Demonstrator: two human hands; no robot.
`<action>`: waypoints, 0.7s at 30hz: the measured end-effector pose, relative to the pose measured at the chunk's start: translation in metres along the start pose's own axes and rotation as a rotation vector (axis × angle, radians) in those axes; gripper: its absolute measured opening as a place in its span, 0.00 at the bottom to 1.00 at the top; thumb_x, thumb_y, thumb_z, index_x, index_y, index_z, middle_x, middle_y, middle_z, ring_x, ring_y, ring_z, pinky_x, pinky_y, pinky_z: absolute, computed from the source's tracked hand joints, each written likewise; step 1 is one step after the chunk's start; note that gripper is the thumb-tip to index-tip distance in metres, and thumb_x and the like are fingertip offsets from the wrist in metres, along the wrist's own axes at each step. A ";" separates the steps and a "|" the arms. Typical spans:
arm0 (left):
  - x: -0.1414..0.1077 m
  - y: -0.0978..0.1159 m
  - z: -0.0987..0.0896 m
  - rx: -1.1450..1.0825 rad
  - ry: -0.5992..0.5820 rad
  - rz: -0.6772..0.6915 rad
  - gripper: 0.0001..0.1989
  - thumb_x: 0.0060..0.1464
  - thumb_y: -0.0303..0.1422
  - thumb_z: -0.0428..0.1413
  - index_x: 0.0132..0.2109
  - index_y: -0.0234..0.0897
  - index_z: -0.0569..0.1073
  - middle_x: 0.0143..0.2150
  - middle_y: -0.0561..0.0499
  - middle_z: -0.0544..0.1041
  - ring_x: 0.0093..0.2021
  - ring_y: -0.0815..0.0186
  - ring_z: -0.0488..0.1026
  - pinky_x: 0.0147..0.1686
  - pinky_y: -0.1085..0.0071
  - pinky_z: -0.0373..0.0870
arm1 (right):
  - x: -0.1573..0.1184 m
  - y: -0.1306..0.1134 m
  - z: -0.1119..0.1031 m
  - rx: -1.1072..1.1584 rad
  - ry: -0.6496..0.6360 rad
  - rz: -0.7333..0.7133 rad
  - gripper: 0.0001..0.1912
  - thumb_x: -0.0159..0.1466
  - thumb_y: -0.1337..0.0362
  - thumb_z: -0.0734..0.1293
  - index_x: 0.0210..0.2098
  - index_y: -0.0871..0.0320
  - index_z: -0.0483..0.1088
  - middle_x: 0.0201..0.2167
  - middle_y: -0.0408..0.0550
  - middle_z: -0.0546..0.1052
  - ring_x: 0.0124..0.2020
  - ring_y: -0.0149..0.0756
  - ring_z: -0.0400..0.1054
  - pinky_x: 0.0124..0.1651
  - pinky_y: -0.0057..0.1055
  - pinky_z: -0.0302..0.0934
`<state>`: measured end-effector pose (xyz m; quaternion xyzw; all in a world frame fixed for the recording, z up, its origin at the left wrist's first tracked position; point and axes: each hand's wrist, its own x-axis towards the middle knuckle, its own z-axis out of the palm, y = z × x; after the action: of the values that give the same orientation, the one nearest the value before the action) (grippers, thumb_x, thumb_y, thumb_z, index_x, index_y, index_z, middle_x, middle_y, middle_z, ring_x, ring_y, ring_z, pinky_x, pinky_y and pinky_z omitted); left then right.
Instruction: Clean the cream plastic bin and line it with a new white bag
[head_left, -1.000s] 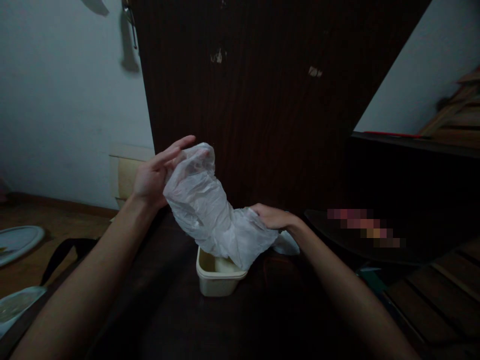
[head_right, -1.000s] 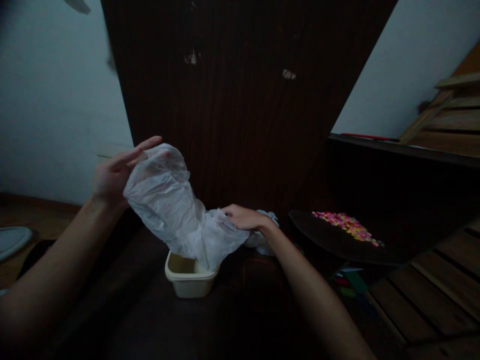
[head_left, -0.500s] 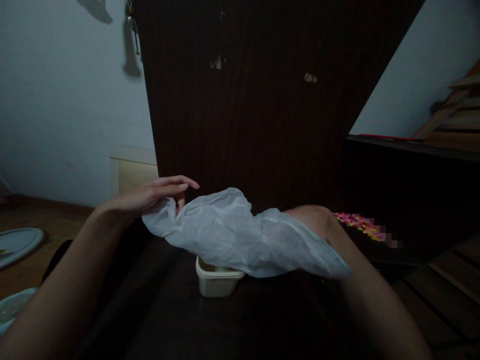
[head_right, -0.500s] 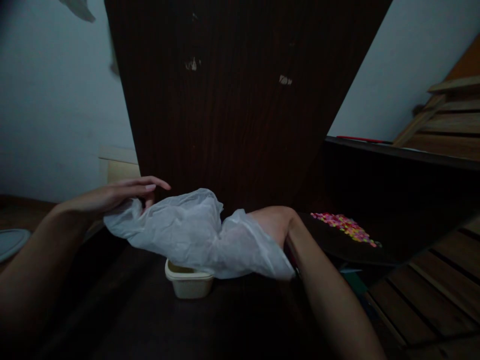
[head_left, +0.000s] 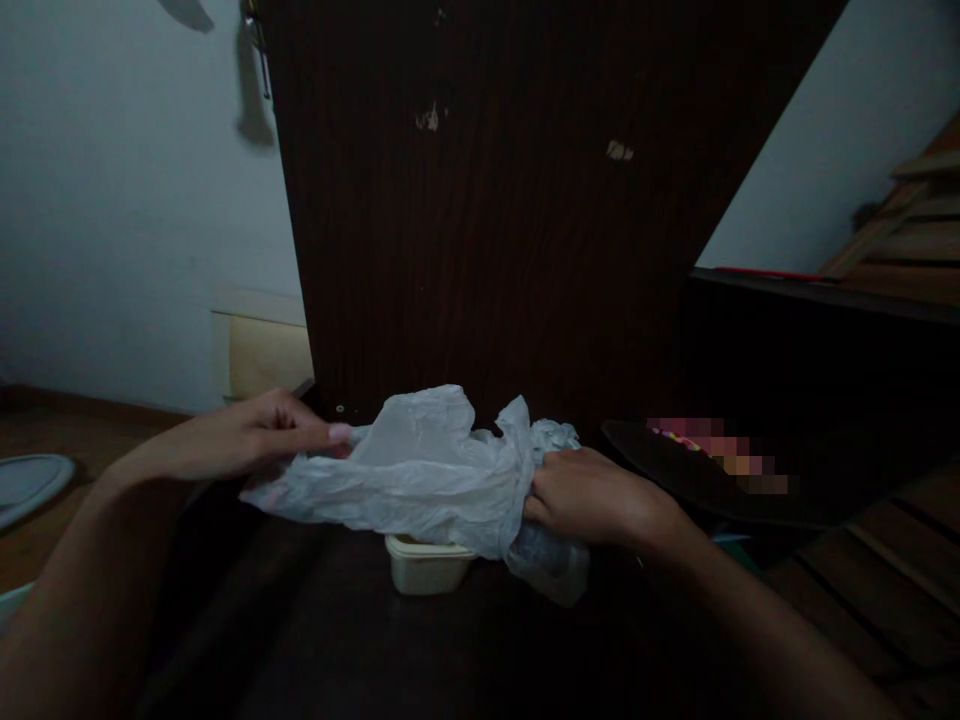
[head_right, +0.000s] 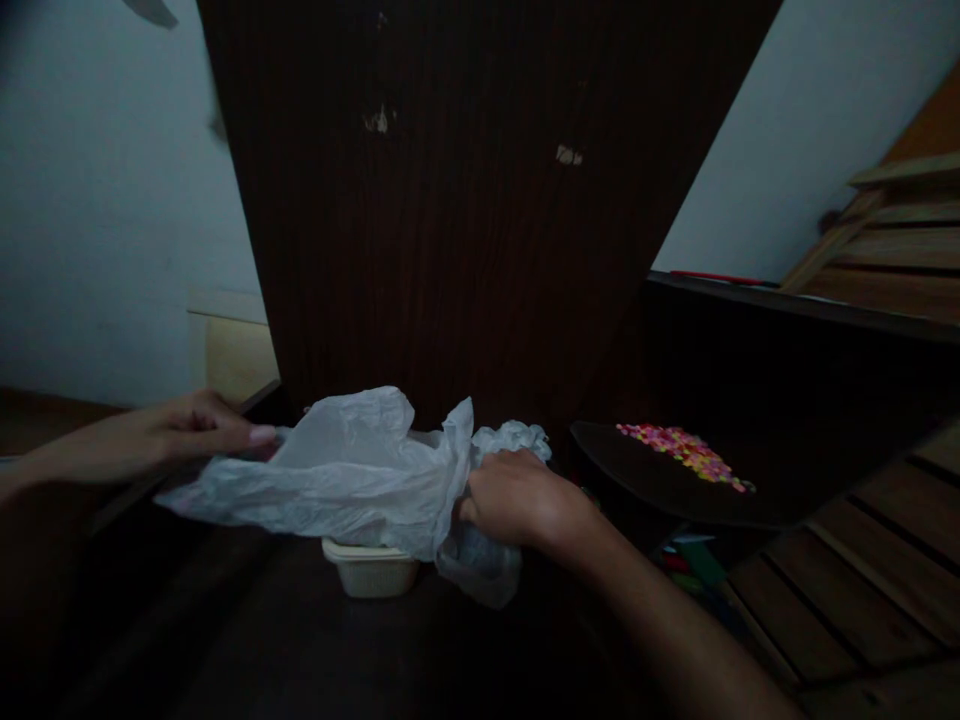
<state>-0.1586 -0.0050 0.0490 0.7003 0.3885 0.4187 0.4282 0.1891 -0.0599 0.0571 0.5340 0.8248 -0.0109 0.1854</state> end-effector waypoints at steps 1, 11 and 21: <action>-0.007 -0.002 0.002 0.115 -0.182 -0.097 0.17 0.46 0.31 0.68 0.16 0.38 0.73 0.11 0.56 0.67 0.10 0.71 0.59 0.09 0.78 0.50 | 0.004 0.005 0.002 0.019 0.009 -0.009 0.23 0.72 0.56 0.58 0.44 0.61 0.82 0.41 0.64 0.83 0.40 0.53 0.79 0.39 0.38 0.63; -0.032 -0.044 0.026 0.699 -0.113 0.015 0.40 0.41 0.34 0.66 0.65 0.47 0.71 0.47 0.46 0.85 0.37 0.51 0.82 0.36 0.66 0.74 | 0.044 0.045 0.017 0.217 0.144 -0.080 0.14 0.66 0.63 0.62 0.33 0.56 0.79 0.33 0.54 0.82 0.33 0.43 0.75 0.31 0.31 0.56; -0.031 -0.050 0.029 0.798 -0.161 -0.101 0.61 0.38 0.53 0.69 0.75 0.40 0.53 0.62 0.37 0.76 0.53 0.38 0.79 0.48 0.55 0.74 | 0.041 0.037 0.023 0.379 0.313 -0.074 0.27 0.56 0.55 0.72 0.54 0.53 0.72 0.38 0.52 0.81 0.37 0.47 0.75 0.36 0.32 0.57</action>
<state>-0.1523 -0.0241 -0.0136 0.8219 0.5198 0.1574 0.1719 0.2143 -0.0127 0.0289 0.5237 0.8458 -0.0890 -0.0486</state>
